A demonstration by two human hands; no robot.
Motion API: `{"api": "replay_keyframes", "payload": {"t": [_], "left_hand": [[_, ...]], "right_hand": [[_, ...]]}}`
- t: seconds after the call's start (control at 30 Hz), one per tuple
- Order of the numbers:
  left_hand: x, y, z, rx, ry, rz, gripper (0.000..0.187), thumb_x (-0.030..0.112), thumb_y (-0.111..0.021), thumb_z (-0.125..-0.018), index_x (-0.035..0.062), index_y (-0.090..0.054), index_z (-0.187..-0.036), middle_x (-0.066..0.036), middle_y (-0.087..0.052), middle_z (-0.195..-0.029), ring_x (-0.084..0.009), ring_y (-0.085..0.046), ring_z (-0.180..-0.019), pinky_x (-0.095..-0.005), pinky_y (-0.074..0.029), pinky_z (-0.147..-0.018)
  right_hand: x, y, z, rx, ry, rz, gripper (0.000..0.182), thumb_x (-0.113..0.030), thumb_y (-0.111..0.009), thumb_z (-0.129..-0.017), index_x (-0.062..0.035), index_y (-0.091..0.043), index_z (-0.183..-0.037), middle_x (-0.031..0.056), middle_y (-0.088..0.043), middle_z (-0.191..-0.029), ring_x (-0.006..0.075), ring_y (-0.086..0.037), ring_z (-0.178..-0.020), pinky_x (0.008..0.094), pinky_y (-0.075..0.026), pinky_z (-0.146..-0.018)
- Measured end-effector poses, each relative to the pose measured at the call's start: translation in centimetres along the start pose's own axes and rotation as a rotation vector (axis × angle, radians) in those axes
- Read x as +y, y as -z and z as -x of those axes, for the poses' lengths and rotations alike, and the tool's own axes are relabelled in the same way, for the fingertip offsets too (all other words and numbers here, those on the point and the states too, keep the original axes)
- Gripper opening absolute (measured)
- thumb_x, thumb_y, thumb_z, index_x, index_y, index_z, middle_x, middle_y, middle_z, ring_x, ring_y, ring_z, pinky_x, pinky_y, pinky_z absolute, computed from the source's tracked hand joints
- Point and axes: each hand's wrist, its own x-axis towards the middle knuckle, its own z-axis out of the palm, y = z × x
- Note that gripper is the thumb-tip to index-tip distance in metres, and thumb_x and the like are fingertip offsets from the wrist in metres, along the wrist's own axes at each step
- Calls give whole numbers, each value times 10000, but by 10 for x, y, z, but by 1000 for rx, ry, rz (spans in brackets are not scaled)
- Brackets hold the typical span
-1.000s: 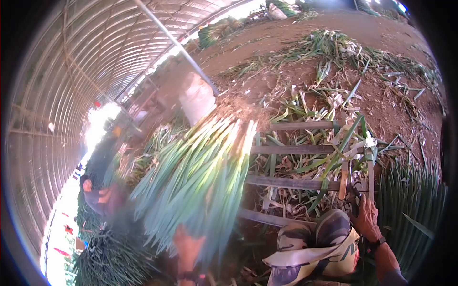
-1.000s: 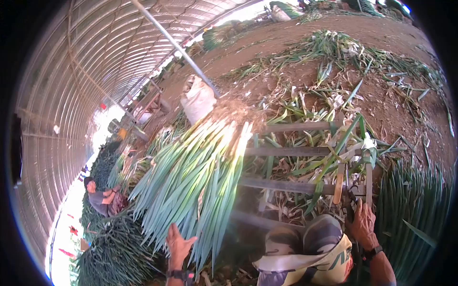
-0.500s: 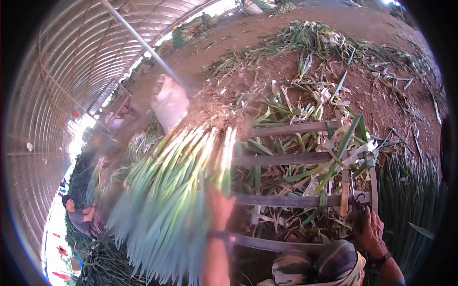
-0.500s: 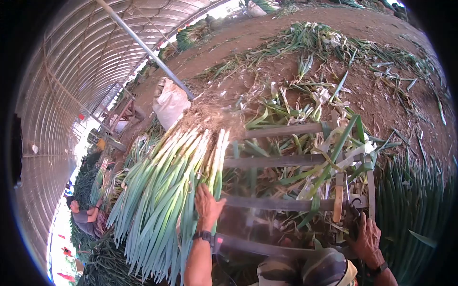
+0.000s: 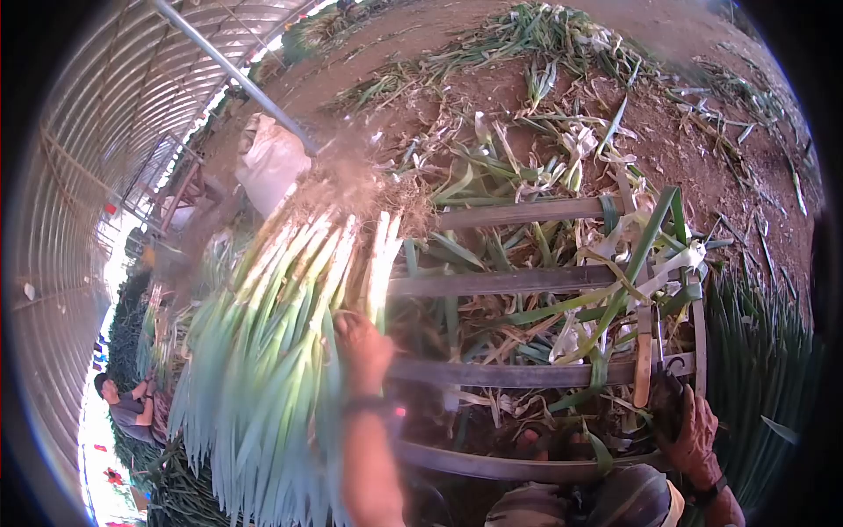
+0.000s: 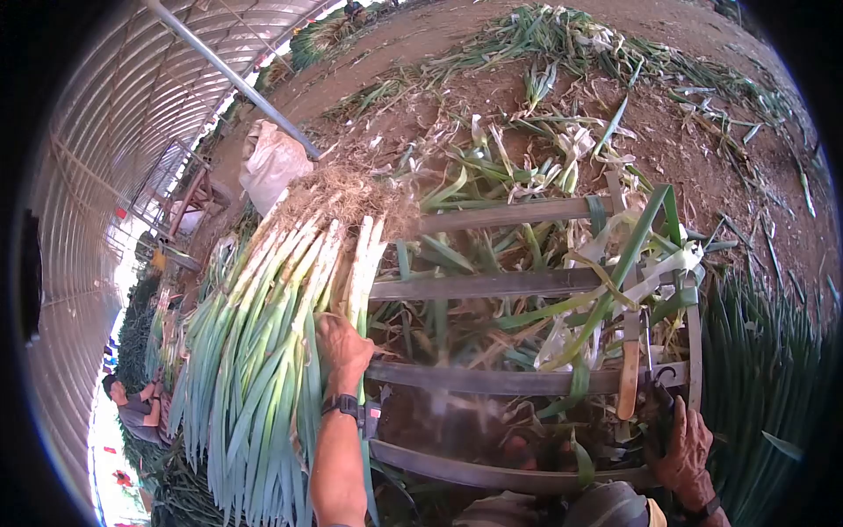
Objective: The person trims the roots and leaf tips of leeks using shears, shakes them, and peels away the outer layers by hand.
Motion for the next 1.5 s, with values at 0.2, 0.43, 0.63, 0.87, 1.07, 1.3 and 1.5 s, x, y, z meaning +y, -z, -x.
{"api": "replay_keyframes", "payload": {"t": [0.2, 0.43, 0.63, 0.87, 1.07, 1.3, 1.5], "left_hand": [[19, 22, 14, -144, 96, 171, 733, 143, -744, -738, -98, -454, -1366, -309, -607, -1207, -424, -583, -1156, -474, -466, -1018], [68, 19, 59, -308, -110, 340, 649, 205, -778, -747, -69, -507, -1270, -307, -620, -1137, -442, -632, -1041, -499, -516, -954], [25, -5, 14, 111, -2, 249, 769, 448, -791, -822, -26, -528, -1368, -250, -587, -1344, -398, -546, -1280, -508, -411, -1093], [4, -27, -32, -23, 70, -198, 856, 235, -720, -820, -50, -320, -1522, -219, -478, -1473, -360, -484, -1333, -492, -349, -1119], [-9, -28, -53, -10, -74, -189, 678, 57, -668, -812, -32, -398, -1428, -248, -571, -1305, -399, -576, -1183, -512, -407, -1036], [24, -1, -3, -151, -163, 42, 633, 165, -677, -850, -49, -445, -1399, -288, -625, -1236, -438, -607, -1176, -532, -457, -1014], [-29, -21, -40, -71, 89, 487, 537, 293, -623, -966, -81, -546, -1344, -286, -579, -1348, -413, -573, -1249, -482, -448, -1064]], "right_hand": [[1, -3, 1, 53, 12, 7, 968, -271, -822, -687, 73, -365, -1467, 214, -554, -1127, 398, -559, -1034, 501, -430, -886], [6, 0, 3, -9, 3, -36, 989, -284, -823, -685, 70, -350, -1479, 233, -549, -1180, 405, -552, -1091, 517, -423, -921], [3, -1, 1, 0, -15, -3, 968, -295, -825, -698, 74, -363, -1465, 224, -555, -1145, 402, -558, -1048, 510, -425, -891], [0, 3, -2, 14, 22, 38, 976, -298, -825, -683, 87, -371, -1457, 210, -558, -1104, 385, -564, -1009, 498, -435, -870], [-4, 6, -7, 13, 1, 18, 961, -243, -821, -661, 88, -380, -1448, 209, -558, -1074, 386, -566, -977, 497, -439, -850], [0, 4, -5, 27, 16, -11, 976, -252, -834, -649, 78, -381, -1448, 210, -558, -1076, 389, -568, -970, 503, -437, -844], [0, 2, -4, 10, -6, -36, 993, -259, -846, -646, 70, -377, -1457, 215, -559, -1097, 394, -570, -988, 501, -437, -854]]}}
